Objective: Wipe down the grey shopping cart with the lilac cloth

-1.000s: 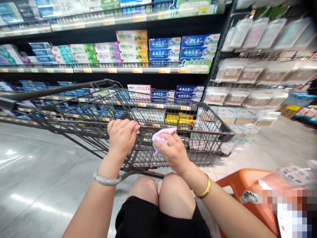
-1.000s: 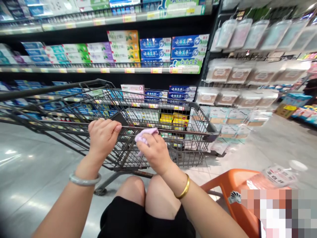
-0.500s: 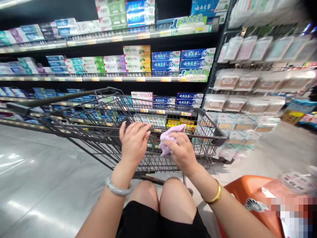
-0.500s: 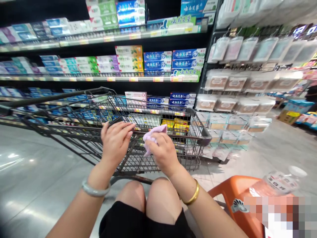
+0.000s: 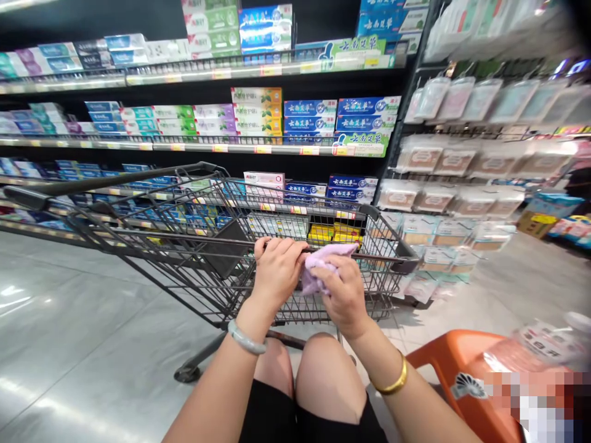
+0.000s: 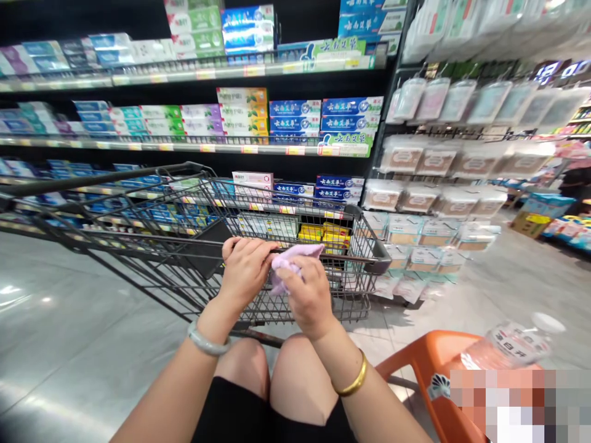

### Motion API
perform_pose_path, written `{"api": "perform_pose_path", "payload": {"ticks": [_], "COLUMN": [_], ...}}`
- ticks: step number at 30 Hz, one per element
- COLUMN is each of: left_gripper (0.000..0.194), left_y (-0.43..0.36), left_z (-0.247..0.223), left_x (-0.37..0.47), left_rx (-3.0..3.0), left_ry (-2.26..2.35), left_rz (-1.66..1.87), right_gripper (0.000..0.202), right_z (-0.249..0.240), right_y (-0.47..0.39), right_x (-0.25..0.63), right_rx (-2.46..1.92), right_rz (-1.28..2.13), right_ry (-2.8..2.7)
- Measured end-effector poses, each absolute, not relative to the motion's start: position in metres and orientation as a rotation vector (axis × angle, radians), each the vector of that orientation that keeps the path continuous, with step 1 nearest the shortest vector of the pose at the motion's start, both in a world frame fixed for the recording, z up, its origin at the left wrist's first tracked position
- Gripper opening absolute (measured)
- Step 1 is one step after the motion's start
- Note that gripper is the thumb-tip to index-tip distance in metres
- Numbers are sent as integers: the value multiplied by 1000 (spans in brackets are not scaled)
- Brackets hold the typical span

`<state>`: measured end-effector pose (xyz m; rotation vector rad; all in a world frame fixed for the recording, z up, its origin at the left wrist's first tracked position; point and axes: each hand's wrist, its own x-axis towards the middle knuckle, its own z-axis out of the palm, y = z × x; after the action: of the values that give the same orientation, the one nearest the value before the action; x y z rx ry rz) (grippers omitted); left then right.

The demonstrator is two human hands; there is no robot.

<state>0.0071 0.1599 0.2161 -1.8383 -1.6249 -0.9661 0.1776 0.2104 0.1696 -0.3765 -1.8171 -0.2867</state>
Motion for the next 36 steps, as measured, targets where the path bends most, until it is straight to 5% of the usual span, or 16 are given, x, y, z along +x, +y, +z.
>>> {"api": "perform_pose_path", "payload": {"ticks": [10, 18, 26, 33, 36], "left_gripper": [23, 20, 24, 31, 29], "left_y": [152, 149, 142, 148, 153], "left_z": [215, 211, 215, 217, 210], "left_x": [-4, -4, -3, 40, 51], "left_rx": [-1778, -1660, -1601, -1685, -1777], "left_ry": [-1609, -1648, -1710, -1694, -1685], "left_rz": [-973, -990, -997, -1045, -1031], "right_gripper": [33, 37, 33, 32, 32], "right_z": [83, 148, 95, 153, 141], "right_y": [196, 203, 190, 205, 209], "right_x": [179, 172, 182, 193, 193], "right_rx": [-543, -494, -487, -454, -494], "right_rz": [-133, -138, -123, -171, -198], "right_ry": [-1881, -1782, -1896, -1799, -1829]}}
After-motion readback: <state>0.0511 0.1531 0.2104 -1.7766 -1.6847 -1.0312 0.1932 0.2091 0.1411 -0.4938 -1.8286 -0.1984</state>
